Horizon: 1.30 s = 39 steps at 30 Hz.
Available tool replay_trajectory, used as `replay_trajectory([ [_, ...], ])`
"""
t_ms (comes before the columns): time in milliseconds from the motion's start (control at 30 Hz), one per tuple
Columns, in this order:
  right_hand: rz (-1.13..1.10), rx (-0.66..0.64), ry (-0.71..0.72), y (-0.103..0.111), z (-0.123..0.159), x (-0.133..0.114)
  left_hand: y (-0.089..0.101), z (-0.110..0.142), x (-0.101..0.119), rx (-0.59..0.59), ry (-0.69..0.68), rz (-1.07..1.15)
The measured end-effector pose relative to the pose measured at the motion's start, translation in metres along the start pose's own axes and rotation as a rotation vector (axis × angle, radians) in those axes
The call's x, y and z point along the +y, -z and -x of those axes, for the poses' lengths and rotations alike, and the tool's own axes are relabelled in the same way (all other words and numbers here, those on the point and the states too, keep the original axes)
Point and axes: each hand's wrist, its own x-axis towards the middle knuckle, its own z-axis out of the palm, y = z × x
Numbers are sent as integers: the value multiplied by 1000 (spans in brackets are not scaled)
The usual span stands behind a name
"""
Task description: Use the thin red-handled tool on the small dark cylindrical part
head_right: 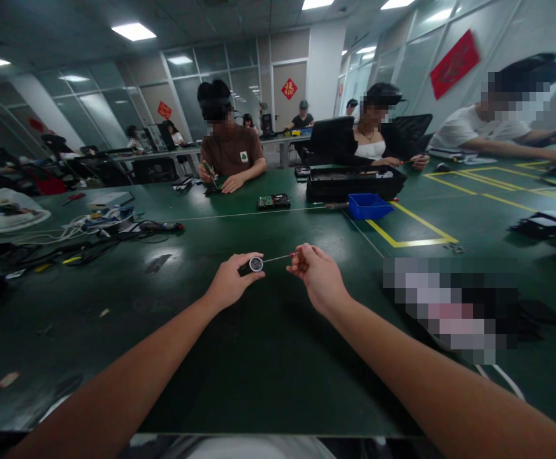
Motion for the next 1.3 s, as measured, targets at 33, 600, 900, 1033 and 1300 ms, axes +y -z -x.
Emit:
replay_trajectory([
  [33,28,8,35,1,0,0,0,0,0,-1,8,-10],
  [600,445,-11,297,-3,16,-12,0,0,3,-15,-23,-69],
  [900,544,23,339,-4,18,-19,0,1,2,6,-14,-60],
  [1033,566,19,332,-4,18,-18,0,1,2,16,-21,-51],
  [1300,639,35,329,-4,19,-21,-1,1,2,13,-25,-79],
])
